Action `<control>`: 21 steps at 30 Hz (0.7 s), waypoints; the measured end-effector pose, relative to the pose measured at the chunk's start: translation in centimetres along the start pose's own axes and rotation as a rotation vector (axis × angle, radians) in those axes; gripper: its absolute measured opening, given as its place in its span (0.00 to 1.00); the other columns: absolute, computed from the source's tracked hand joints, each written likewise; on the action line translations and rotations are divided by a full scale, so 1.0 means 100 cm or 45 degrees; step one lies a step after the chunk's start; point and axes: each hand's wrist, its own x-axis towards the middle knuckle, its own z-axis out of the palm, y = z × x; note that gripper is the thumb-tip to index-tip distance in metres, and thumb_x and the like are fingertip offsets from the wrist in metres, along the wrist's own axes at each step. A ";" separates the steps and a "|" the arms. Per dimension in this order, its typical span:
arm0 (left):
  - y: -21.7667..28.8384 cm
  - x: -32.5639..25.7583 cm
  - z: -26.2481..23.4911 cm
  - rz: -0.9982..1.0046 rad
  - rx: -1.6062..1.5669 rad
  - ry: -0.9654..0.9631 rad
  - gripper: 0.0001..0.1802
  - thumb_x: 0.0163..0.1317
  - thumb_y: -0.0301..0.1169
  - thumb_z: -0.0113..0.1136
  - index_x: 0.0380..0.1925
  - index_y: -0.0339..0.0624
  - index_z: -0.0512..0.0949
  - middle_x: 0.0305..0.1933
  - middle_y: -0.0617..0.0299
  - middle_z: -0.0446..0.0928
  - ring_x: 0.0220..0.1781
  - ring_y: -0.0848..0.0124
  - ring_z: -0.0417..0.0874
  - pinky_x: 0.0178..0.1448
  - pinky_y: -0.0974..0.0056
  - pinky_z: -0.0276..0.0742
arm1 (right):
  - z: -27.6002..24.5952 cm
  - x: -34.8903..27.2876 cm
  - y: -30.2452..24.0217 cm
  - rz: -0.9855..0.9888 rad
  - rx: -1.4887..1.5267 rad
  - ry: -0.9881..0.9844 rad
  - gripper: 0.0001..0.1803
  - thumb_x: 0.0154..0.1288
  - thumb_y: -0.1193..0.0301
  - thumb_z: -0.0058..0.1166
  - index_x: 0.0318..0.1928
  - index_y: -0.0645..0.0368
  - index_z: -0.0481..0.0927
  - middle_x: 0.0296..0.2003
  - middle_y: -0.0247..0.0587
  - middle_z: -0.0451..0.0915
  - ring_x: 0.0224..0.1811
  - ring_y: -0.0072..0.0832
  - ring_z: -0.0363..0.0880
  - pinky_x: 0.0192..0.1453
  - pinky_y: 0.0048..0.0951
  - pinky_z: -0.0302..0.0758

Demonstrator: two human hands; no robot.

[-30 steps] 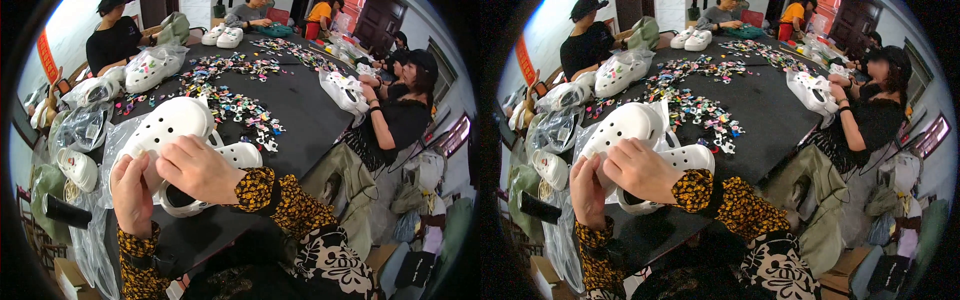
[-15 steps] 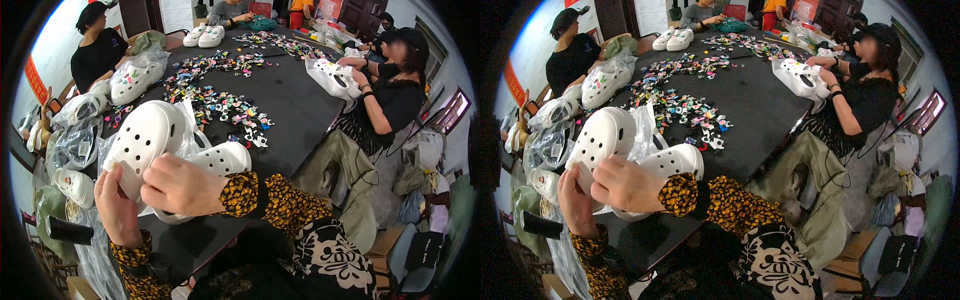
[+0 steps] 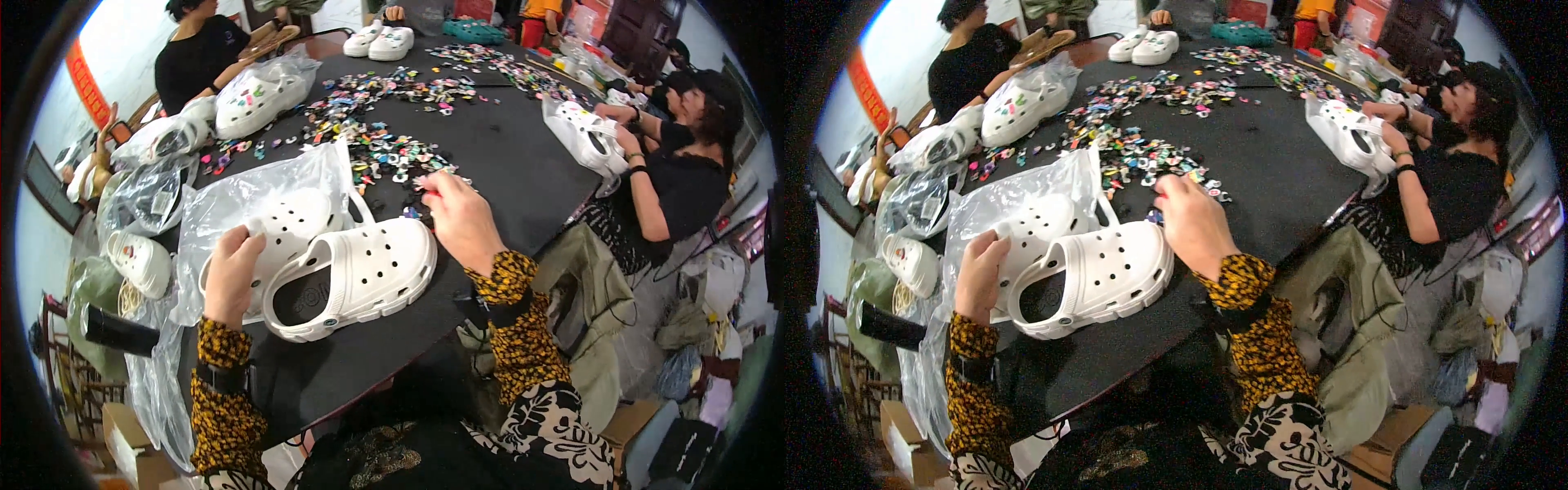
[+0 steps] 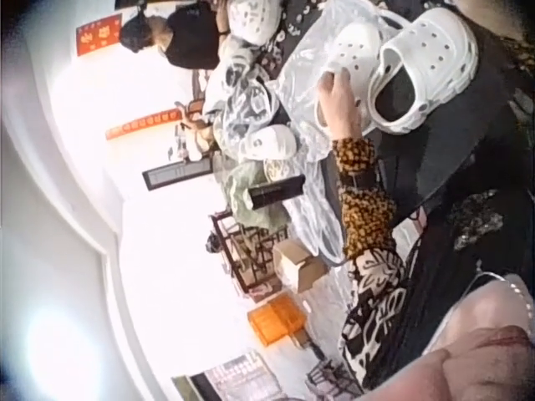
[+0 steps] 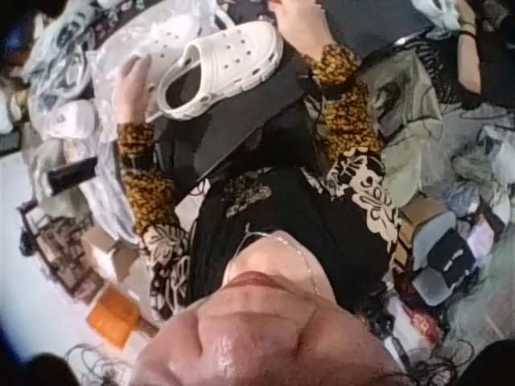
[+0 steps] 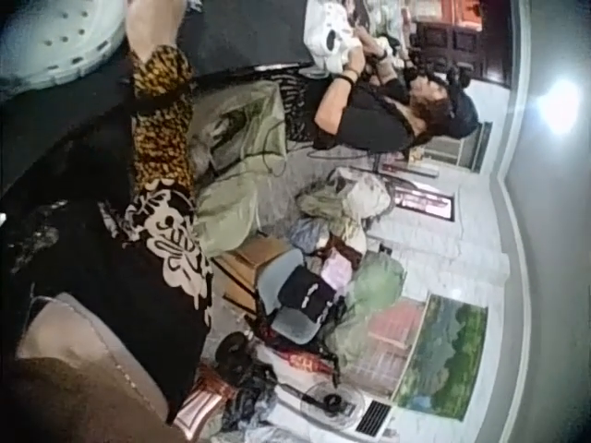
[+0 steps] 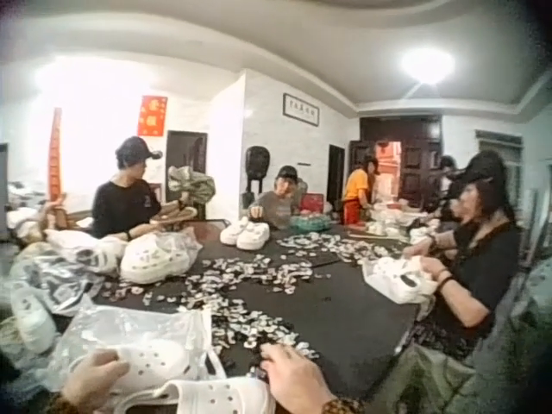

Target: Decorate shoes with charms at a factory workstation.

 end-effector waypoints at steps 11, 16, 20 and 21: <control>0.117 -0.110 0.024 0.285 -0.281 -0.617 0.25 0.60 0.34 0.56 0.50 0.20 0.73 0.51 0.43 0.77 0.54 0.59 0.78 0.62 0.59 0.69 | -0.009 -0.015 0.004 -0.035 -0.028 -0.142 0.10 0.63 0.80 0.45 0.45 0.61 0.75 0.39 0.51 0.75 0.42 0.48 0.77 0.46 0.41 0.74; 0.115 -0.141 0.051 0.660 -0.666 -0.836 0.22 0.57 0.28 0.62 0.48 0.20 0.75 0.45 0.37 0.78 0.47 0.47 0.81 0.52 0.57 0.77 | -0.008 -0.009 -0.007 -0.092 -0.095 -0.118 0.10 0.62 0.83 0.47 0.43 0.63 0.78 0.39 0.49 0.76 0.42 0.44 0.77 0.47 0.37 0.74; 0.097 -0.146 0.048 0.608 -0.659 -0.822 0.22 0.58 0.32 0.62 0.49 0.26 0.76 0.47 0.40 0.79 0.49 0.47 0.80 0.52 0.54 0.78 | -0.002 -0.012 -0.010 -0.048 -0.106 -0.158 0.09 0.64 0.81 0.47 0.43 0.64 0.78 0.40 0.48 0.76 0.43 0.41 0.78 0.47 0.34 0.74; 0.094 -0.145 0.051 0.600 -0.658 -0.844 0.22 0.58 0.33 0.62 0.49 0.28 0.76 0.47 0.41 0.79 0.50 0.47 0.80 0.52 0.54 0.78 | 0.002 -0.010 -0.012 -0.070 -0.103 -0.156 0.10 0.65 0.80 0.47 0.44 0.63 0.78 0.40 0.48 0.77 0.43 0.40 0.78 0.46 0.33 0.74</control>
